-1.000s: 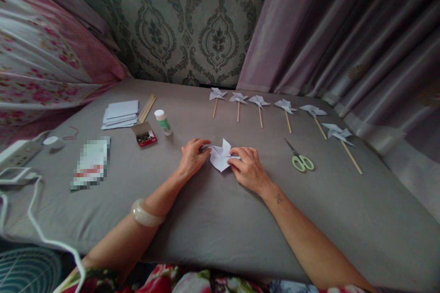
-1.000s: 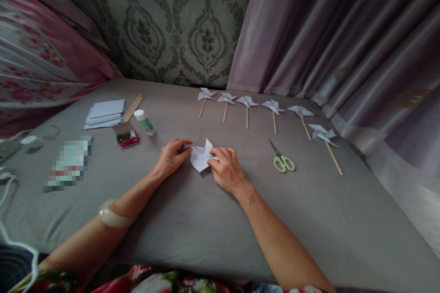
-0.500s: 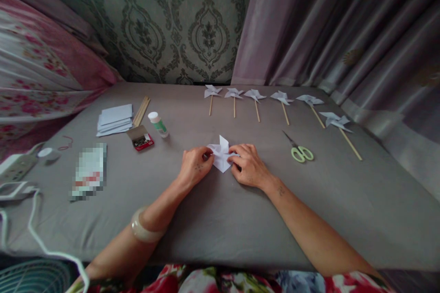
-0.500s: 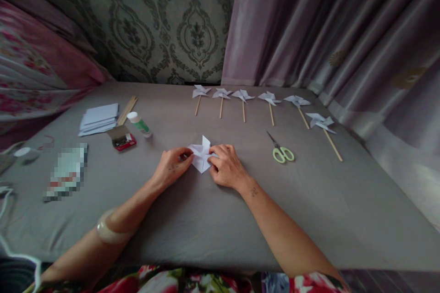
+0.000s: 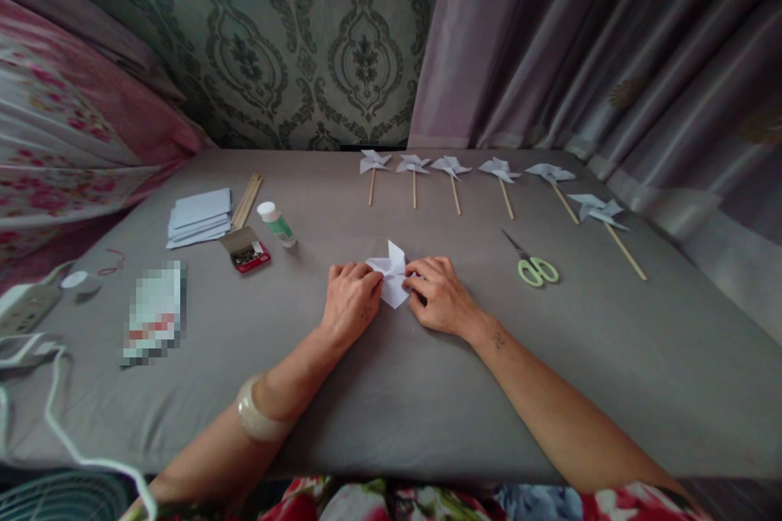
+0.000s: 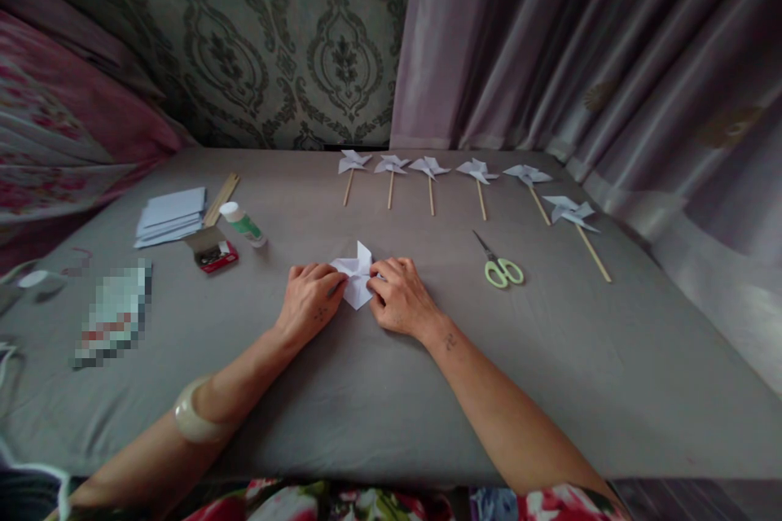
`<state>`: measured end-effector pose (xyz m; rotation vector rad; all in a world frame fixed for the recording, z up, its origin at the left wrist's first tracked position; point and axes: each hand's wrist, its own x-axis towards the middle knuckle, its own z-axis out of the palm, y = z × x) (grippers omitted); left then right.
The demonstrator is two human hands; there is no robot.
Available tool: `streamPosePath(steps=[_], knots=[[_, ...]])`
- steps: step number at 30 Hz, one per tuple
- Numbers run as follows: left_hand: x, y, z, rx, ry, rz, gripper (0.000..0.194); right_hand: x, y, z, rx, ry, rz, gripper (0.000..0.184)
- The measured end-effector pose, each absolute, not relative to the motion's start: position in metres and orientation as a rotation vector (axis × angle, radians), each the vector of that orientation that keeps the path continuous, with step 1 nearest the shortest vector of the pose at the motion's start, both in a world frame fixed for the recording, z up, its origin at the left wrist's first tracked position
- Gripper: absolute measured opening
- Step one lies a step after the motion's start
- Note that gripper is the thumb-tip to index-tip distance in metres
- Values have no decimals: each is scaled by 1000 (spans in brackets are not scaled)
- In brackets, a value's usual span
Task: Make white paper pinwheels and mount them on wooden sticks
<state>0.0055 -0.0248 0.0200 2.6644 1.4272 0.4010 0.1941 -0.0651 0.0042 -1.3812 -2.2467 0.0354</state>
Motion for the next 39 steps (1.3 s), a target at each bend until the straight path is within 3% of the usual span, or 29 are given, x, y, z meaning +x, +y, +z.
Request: streamPosePath(steps=[18,29,39], knots=[[6,-24,14,2766,1350,512,25,192,-64,6,-1373,-2240,-31,13],[7,-24,12,2760,1340,503,21,183,-61,5,-1453,-2222,-40,28],[7,-25,13,2750,1333,463,23,181,-58,6,-1504,-2284,-57,28]])
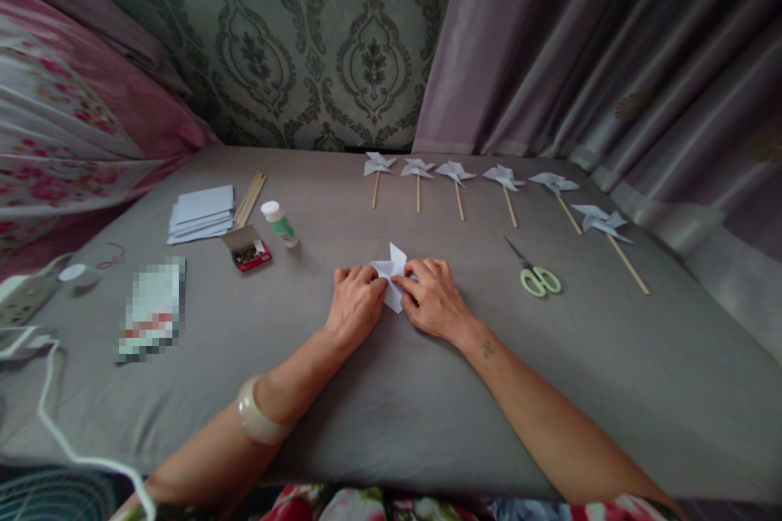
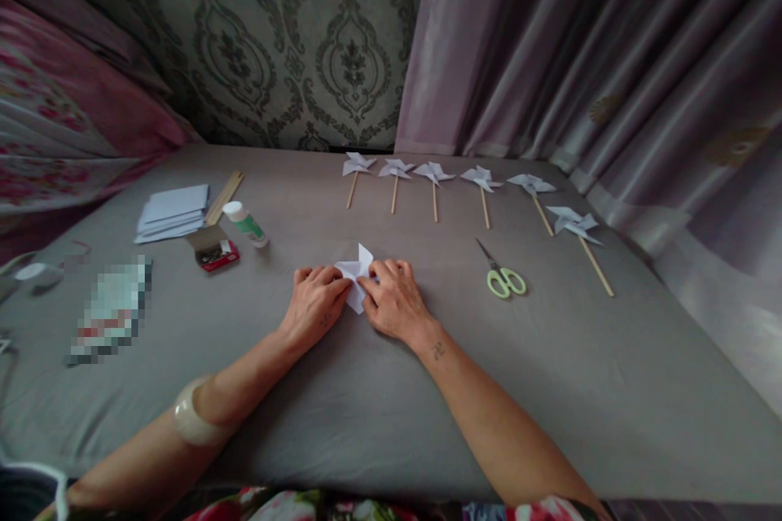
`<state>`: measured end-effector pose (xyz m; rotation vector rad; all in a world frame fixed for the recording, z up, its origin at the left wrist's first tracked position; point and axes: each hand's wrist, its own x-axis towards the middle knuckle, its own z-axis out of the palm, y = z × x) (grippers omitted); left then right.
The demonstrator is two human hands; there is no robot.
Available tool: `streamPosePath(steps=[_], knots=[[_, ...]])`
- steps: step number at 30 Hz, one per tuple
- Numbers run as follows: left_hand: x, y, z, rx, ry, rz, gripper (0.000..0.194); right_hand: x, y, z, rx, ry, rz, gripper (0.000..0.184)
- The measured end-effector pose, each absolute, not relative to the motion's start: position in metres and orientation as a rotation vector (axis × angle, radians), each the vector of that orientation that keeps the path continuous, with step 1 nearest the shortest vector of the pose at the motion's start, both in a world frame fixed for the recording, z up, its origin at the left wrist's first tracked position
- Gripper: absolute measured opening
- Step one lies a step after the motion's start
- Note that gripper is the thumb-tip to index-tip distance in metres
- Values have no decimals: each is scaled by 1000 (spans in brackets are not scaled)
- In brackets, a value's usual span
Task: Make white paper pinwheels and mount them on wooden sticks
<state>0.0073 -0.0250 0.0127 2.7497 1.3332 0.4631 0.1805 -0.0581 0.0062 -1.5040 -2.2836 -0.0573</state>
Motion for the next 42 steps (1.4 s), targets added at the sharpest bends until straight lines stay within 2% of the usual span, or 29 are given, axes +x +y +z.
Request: streamPosePath(steps=[9,19,29,42], knots=[[8,-28,18,2796,1320,344,25,177,-57,10,-1542,-2276,-38,25],[7,-25,21,2929,1210,280,27,188,-58,10,-1607,-1989,-86,22],[11,-19,35,3080,1002,264,23,187,-62,10,-1590,-2039,-48,21],[5,-26,27,3031,1122,311,24,179,-58,8,-1555,-2201,-29,25]])
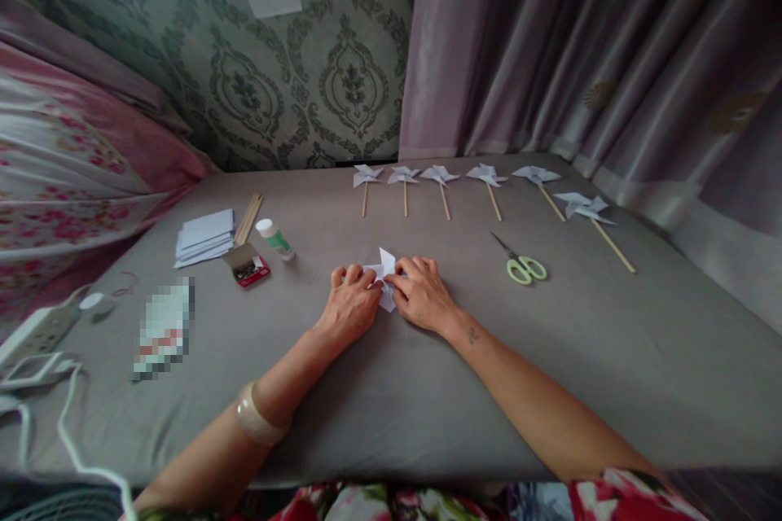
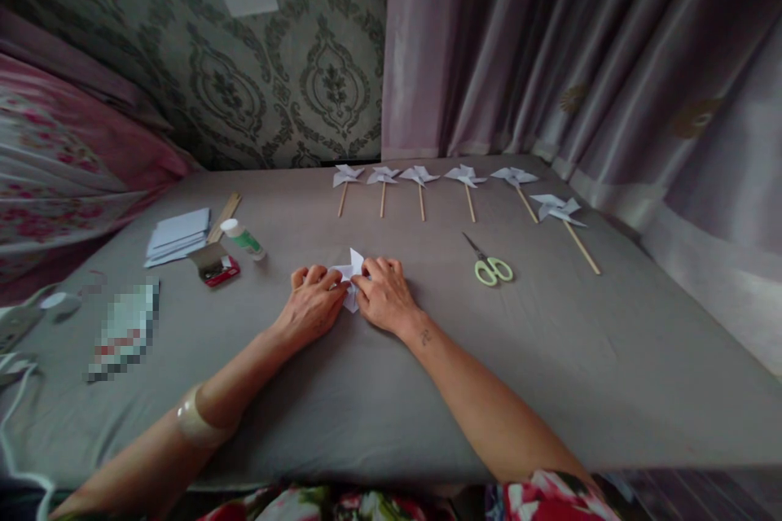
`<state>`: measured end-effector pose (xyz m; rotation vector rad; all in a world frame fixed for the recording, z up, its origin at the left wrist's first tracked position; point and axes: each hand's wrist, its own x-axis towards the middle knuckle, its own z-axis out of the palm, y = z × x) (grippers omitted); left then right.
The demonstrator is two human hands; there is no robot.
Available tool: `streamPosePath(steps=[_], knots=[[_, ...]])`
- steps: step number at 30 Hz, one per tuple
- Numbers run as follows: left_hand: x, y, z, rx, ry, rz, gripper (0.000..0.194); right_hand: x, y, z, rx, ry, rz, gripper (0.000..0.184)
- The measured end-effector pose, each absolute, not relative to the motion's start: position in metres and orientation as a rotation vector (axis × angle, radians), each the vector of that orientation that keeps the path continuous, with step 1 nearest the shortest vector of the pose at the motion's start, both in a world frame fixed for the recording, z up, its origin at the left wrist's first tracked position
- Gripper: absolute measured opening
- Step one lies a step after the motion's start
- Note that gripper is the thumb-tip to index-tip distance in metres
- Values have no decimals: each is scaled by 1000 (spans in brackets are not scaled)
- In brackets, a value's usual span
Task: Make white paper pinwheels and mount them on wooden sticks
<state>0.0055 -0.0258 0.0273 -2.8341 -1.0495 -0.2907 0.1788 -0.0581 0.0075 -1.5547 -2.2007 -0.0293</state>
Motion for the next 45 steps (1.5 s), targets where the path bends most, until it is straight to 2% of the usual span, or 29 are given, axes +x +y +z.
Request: streamPosePath(steps=[5,10,18,26,35,39,45], knots=[[4,-28,23,-2829,-1107,-353,27,178,-57,11,-1574,-2262,-71,23],[-4,-24,19,-2857,-1156,-558,27,173,-56,19,-1539,-2396,-159,26],[-19,-16,23,-2600,-1541,-917,31,167,-45,28,-1443,-2599,-165,28],[-11,-20,16,-2823,-1554,-796,22,170,-35,37,-1495,-2606,-60,25],[-5,-19,12,-2850,-1586,-710,13,180,-32,33,-1587,-2257,166,29],[-5,-17,11,-2848,-1571,-710,14,189,-49,25,-1564,-2122,198,28],[-4,-11,7,-2830,-1503,-704,15,188,-72,12,-1453,-2219,117,18]])
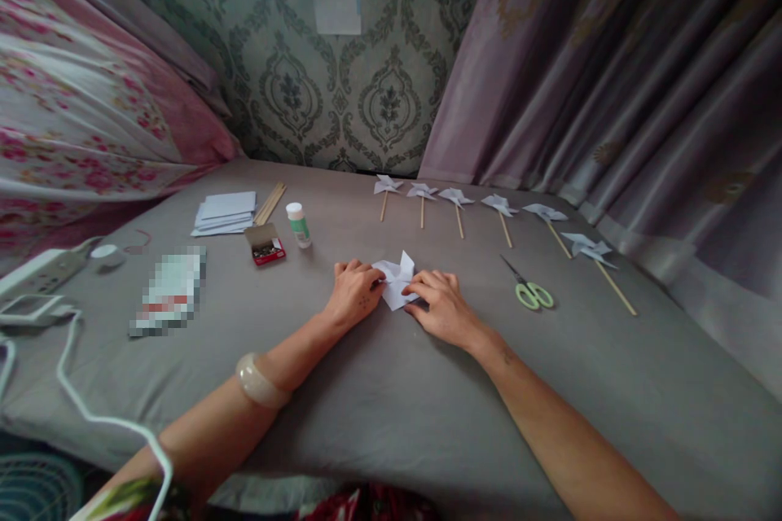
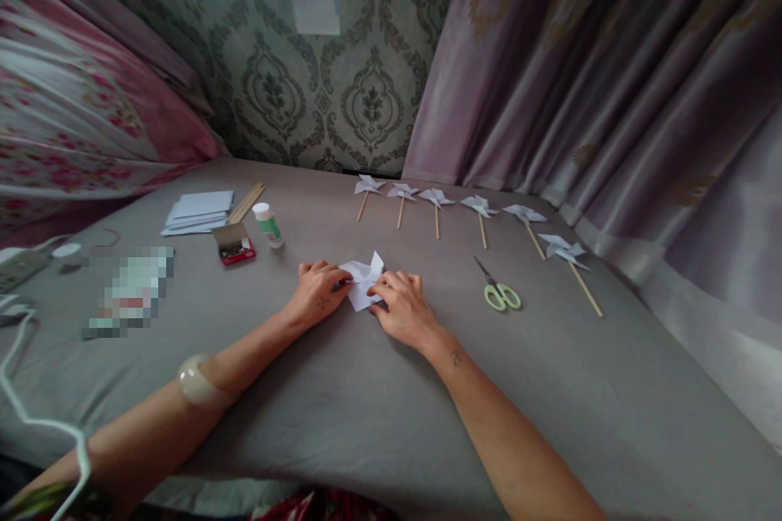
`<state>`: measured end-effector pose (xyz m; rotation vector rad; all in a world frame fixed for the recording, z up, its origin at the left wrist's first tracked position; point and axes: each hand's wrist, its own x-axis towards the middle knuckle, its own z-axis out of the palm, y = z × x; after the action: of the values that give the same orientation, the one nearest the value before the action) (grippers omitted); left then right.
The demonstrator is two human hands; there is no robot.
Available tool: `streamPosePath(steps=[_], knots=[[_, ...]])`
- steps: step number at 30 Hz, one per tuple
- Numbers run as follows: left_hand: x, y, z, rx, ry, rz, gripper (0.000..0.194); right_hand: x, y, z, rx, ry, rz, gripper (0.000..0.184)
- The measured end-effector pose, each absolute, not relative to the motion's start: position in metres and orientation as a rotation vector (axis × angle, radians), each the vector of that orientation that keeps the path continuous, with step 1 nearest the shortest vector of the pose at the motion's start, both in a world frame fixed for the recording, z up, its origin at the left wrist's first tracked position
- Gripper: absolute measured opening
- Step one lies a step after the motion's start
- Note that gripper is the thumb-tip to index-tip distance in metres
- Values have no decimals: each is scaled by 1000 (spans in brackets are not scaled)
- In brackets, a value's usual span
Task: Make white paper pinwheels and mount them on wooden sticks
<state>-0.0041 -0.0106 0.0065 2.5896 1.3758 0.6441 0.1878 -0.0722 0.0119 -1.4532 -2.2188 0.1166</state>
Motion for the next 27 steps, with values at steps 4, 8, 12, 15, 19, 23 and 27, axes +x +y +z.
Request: streamPosePath(steps=[4,8,12,15,19,23,27], knots=[[-4,-8,6,2625,1365,617,18,184,-75,7,-1391,-2294,-74,13],[-4,-7,8,2680,1338,556,21,180,-74,4,-1335,-2346,-230,8],[-3,-5,14,2753,1309,454,24,177,-73,5,-1338,-2393,-255,13],[1,-4,18,2833,1268,378,23,177,-73,5,-1340,-2415,-238,19],[5,-4,19,2885,1237,393,25,177,-73,5,-1375,-2368,-150,22],[6,-5,14,2869,1207,459,25,176,-72,5,-1448,-2267,-3,17],[3,-5,9,2866,1158,508,25,174,-70,5,-1512,-2128,142,13]])
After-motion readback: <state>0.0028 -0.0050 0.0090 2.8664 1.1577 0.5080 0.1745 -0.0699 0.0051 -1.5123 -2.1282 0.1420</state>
